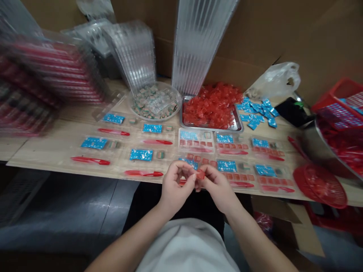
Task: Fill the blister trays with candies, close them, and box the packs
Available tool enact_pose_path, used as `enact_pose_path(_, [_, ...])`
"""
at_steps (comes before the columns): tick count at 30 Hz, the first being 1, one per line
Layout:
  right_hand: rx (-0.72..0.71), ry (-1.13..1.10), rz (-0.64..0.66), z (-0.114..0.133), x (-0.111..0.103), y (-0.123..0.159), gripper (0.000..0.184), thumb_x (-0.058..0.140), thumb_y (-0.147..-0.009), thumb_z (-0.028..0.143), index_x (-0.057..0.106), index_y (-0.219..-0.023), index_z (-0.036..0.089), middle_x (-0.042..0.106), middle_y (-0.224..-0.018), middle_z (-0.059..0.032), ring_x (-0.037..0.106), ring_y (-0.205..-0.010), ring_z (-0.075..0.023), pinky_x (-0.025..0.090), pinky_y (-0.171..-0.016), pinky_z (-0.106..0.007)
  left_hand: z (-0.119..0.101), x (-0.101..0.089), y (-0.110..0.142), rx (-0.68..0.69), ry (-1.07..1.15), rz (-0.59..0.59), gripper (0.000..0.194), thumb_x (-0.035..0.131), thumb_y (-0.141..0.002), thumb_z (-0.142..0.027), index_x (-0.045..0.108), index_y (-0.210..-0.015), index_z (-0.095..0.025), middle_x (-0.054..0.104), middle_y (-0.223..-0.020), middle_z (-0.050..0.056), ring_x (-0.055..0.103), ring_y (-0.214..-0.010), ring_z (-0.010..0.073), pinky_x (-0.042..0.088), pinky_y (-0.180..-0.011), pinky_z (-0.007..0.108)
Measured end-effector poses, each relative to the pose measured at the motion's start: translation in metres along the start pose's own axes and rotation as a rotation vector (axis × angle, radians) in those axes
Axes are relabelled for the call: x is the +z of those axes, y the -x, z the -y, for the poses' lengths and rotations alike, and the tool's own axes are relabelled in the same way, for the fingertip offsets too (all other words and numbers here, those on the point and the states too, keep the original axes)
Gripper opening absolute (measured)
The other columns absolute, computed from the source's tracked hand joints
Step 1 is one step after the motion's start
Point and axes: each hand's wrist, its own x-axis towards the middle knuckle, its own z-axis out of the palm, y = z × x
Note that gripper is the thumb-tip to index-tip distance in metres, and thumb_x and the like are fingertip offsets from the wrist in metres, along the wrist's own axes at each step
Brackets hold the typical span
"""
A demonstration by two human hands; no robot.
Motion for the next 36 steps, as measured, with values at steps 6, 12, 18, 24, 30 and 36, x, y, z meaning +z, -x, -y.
enact_pose_path(6, [-0.165, 0.284, -0.08, 0.005, 0.003, -0.006, 0.011, 0.061, -0.079, 0.028, 0.055, -0.081, 0.019, 0.057, -0.073, 0.0018, 0.055, -0.065, -0.01, 0.048, -0.058, -0.022, -0.003, -0.007, -0.012, -0.075, -0.007, 0.022, 0.018, 0.065, -0.073, -0.014, 0.053, -0.085, -0.018, 0.058, -0.08, -0.002, 0.055, -0.073, 0.009, 0.046, -0.069, 0.021])
enact_pose_path(12, [-0.578, 0.751, -0.011, 0.018, -0.004, 0.0, 0.02, 0.055, -0.083, 0.017, 0.063, -0.1, 0.025, 0.062, -0.1, -0.005, 0.059, -0.093, -0.0164, 0.05, -0.081, -0.031, -0.004, -0.016, -0.017, -0.452, 0.244, 0.061, 0.024, 0.069, -0.073, -0.025, 0.051, -0.088, -0.018, 0.059, -0.078, -0.002, 0.055, -0.068, 0.0078, 0.044, -0.064, 0.019])
enact_pose_path(18, [-0.578, 0.993, -0.031, 0.033, -0.009, -0.037, 0.014, 0.056, -0.083, 0.019, 0.064, -0.094, 0.022, 0.065, -0.09, -0.0041, 0.06, -0.082, -0.0157, 0.05, -0.07, -0.028, 0.008, -0.044, -0.013, -0.028, -0.491, 0.008, 0.021, 0.058, -0.083, -0.024, 0.055, -0.104, -0.021, 0.065, -0.1, 0.005, 0.059, -0.088, 0.0176, 0.046, -0.077, 0.032])
enact_pose_path(24, [-0.687, 1.508, 0.079, 0.029, 0.015, -0.076, 0.01, 0.056, -0.082, 0.014, 0.066, -0.084, 0.015, 0.064, -0.085, -0.0087, 0.055, -0.089, -0.0218, 0.046, -0.084, -0.036, 0.013, -0.056, -0.018, 0.349, -1.14, 0.202, 0.017, 0.057, -0.083, -0.016, 0.065, -0.096, -0.024, 0.066, -0.106, 0.002, 0.054, -0.094, 0.0206, 0.042, -0.084, 0.036])
enact_pose_path(30, [-0.745, 1.469, -0.017, 0.035, -0.004, -0.068, 0.025, 0.059, -0.082, 0.019, 0.061, -0.106, 0.016, 0.063, -0.098, -0.0093, 0.053, -0.095, -0.0234, 0.046, -0.085, -0.039, 0.018, -0.048, -0.026, 0.374, -1.275, 0.134, 0.009, 0.059, -0.083, -0.021, 0.066, -0.089, -0.024, 0.065, -0.095, 0.002, 0.052, -0.087, 0.0202, 0.042, -0.078, 0.033])
enact_pose_path(36, [-0.759, 1.425, -0.311, 0.037, -0.055, -0.005, 0.036, 0.056, -0.083, 0.024, 0.055, -0.118, 0.018, 0.058, -0.115, -0.0128, 0.051, -0.11, -0.0267, 0.045, -0.09, -0.045, 0.008, -0.046, -0.04, 0.718, -1.332, 0.166, 0.005, 0.058, -0.084, -0.02, 0.063, -0.085, -0.021, 0.062, -0.101, 0.006, 0.05, -0.104, 0.0238, 0.035, -0.093, 0.04])
